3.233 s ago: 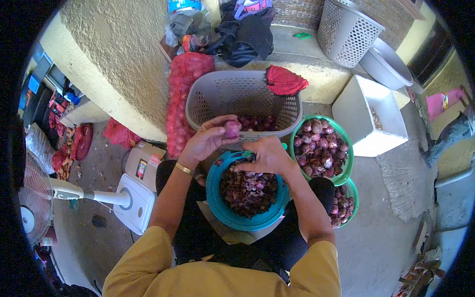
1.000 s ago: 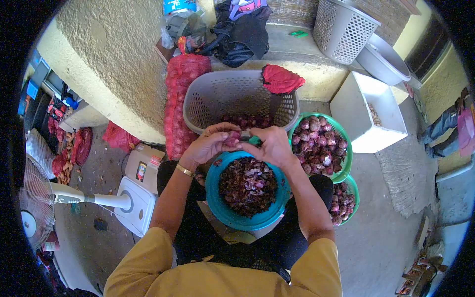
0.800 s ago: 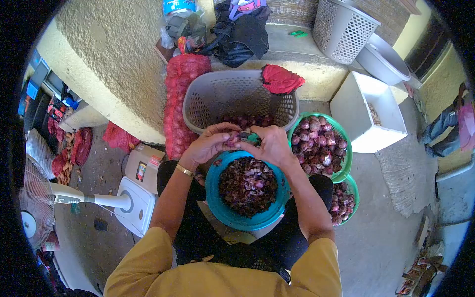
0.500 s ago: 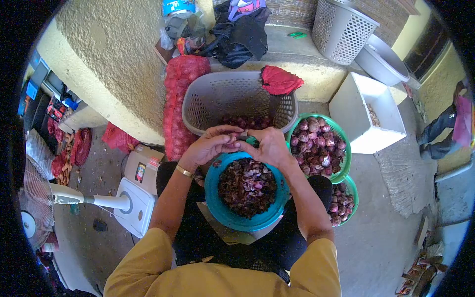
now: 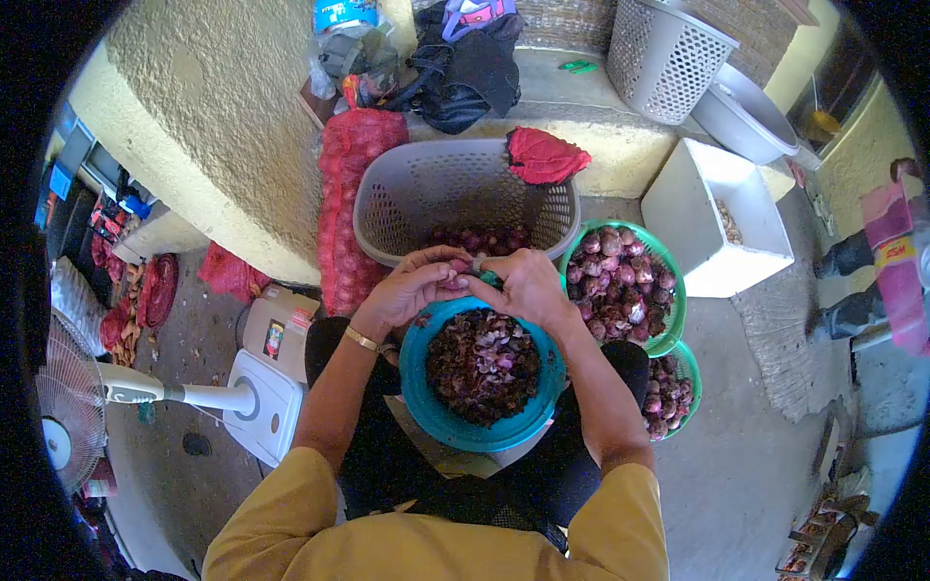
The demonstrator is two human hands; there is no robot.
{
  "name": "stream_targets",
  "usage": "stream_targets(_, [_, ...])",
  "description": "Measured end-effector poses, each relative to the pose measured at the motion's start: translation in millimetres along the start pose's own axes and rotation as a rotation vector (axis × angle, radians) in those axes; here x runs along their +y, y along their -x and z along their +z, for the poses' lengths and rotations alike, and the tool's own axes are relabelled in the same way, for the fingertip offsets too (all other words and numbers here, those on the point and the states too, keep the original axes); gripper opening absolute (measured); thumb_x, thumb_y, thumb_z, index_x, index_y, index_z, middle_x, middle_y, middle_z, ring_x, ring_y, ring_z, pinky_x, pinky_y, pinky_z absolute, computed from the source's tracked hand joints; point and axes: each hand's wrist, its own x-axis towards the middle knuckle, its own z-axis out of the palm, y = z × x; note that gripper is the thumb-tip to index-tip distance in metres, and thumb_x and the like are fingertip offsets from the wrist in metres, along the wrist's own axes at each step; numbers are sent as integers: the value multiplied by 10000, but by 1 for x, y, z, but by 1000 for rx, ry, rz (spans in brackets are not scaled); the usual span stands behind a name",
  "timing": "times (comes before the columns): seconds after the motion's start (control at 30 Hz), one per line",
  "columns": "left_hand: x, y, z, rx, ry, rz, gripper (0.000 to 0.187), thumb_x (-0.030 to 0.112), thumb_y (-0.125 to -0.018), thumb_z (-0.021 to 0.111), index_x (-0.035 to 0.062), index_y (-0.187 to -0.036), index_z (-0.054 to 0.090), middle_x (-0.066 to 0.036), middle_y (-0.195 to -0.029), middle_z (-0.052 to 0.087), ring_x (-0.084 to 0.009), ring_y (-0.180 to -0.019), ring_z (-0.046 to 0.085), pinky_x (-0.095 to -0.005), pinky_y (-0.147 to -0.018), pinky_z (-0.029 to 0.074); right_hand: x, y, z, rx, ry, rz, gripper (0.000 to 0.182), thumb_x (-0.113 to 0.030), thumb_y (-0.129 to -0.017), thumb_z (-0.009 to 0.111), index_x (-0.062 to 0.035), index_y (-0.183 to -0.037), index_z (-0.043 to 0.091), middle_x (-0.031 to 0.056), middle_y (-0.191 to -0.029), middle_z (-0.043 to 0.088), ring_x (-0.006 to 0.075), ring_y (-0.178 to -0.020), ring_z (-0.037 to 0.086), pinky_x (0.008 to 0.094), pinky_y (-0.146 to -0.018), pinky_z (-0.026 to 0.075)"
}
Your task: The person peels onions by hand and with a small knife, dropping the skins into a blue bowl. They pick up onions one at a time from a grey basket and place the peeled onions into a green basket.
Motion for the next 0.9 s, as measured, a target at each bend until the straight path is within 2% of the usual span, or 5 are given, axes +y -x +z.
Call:
stream_targets(0.13, [0, 0, 2, 28, 27, 9, 328, 87, -943, 585, -25, -1248, 544, -105, -1143, 647, -182, -1002, 662, -391, -935, 561, 3, -1, 2, -14, 54, -27, 233, -323, -833, 727, -104, -909, 745, 141, -607, 626, 336, -547, 629, 401, -503, 490])
stream_targets(0.2, [0, 1, 3, 41, 46, 8, 326, 84, -941, 584, -26, -1246, 546, -104, -1131, 651, -174, -988, 663, -393, -934, 562, 2, -3, 2, 6, 61, -49, 329, -406, -840, 694, -95, -731, 675, 147, -566, 592, 359, -545, 616, 448, -508, 491])
stream_targets(0.53, [-5, -2, -8, 83, 84, -1, 338, 88, -933, 581, -39, -1245, 547, -113, -1090, 654, -178, -968, 659, -364, -899, 574, 1, -6, 2, -94, 211, -82, 384, -459, -840, 668, -99, -706, 677, 152, -571, 603, 342, -549, 628, 440, -524, 506])
stream_targets(0.6, [-5, -2, -9, 101, 73, -4, 343, 93, -930, 586, -37, -1245, 547, -118, -1090, 653, -188, -973, 659, -359, -887, 577, 2, -5, 4, -81, 146, -104, 399, -425, -825, 704, -83, -629, 643, 161, -546, 572, 359, -526, 600, 448, -498, 478])
stream_targets(0.9, [0, -2, -12, 79, 61, 22, 358, 122, -952, 582, -1, -1284, 528, -122, -1163, 635, -230, -1041, 650, -397, -893, 571, -6, -4, 6, -145, 156, -129, 431, -472, -815, 704, -86, -632, 646, 145, -525, 552, 343, -527, 598, 436, -519, 474])
